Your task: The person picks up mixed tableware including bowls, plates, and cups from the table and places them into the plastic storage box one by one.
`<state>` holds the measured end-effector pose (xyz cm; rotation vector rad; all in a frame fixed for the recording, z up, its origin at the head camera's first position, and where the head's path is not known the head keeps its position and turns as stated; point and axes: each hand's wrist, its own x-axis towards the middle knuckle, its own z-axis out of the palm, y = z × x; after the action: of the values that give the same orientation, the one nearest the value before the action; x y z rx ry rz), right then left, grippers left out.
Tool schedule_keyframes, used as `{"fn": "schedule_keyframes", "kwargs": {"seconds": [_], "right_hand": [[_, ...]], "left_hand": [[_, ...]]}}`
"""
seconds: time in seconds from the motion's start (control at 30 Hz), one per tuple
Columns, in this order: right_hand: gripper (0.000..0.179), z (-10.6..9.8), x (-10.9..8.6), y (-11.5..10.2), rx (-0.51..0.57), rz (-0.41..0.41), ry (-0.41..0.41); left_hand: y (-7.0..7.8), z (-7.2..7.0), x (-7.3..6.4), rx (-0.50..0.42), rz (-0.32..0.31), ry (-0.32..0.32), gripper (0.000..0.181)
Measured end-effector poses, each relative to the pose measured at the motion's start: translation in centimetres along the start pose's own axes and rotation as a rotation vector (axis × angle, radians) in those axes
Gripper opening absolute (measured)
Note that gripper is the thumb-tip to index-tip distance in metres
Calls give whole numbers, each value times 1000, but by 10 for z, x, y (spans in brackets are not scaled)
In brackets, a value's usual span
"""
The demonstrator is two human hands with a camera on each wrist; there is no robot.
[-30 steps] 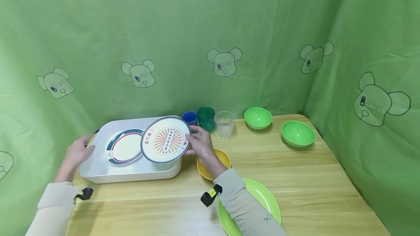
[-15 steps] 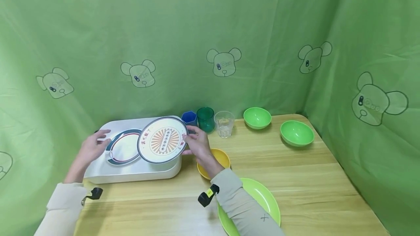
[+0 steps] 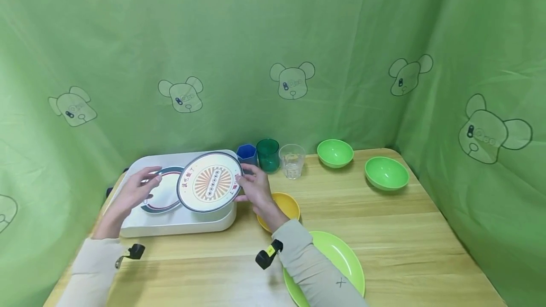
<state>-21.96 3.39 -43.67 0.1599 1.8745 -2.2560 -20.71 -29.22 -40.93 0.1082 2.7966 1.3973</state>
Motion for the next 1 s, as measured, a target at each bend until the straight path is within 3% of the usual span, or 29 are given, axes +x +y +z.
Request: {"fn": "schedule_keyframes", "kwargs": {"seconds": [0.23, 0.4, 1.0], "right_hand": [[48, 2, 1, 1, 7, -11, -8], [48, 3, 1, 1, -3, -10, -7], [48, -1, 2, 2, 14, -7, -18]], "left_hand": [[7, 14, 1, -205, -59, -82, 55], [9, 26, 7, -281, -92, -69, 50], [19, 52, 7, -407, -155, -58, 56]]}}
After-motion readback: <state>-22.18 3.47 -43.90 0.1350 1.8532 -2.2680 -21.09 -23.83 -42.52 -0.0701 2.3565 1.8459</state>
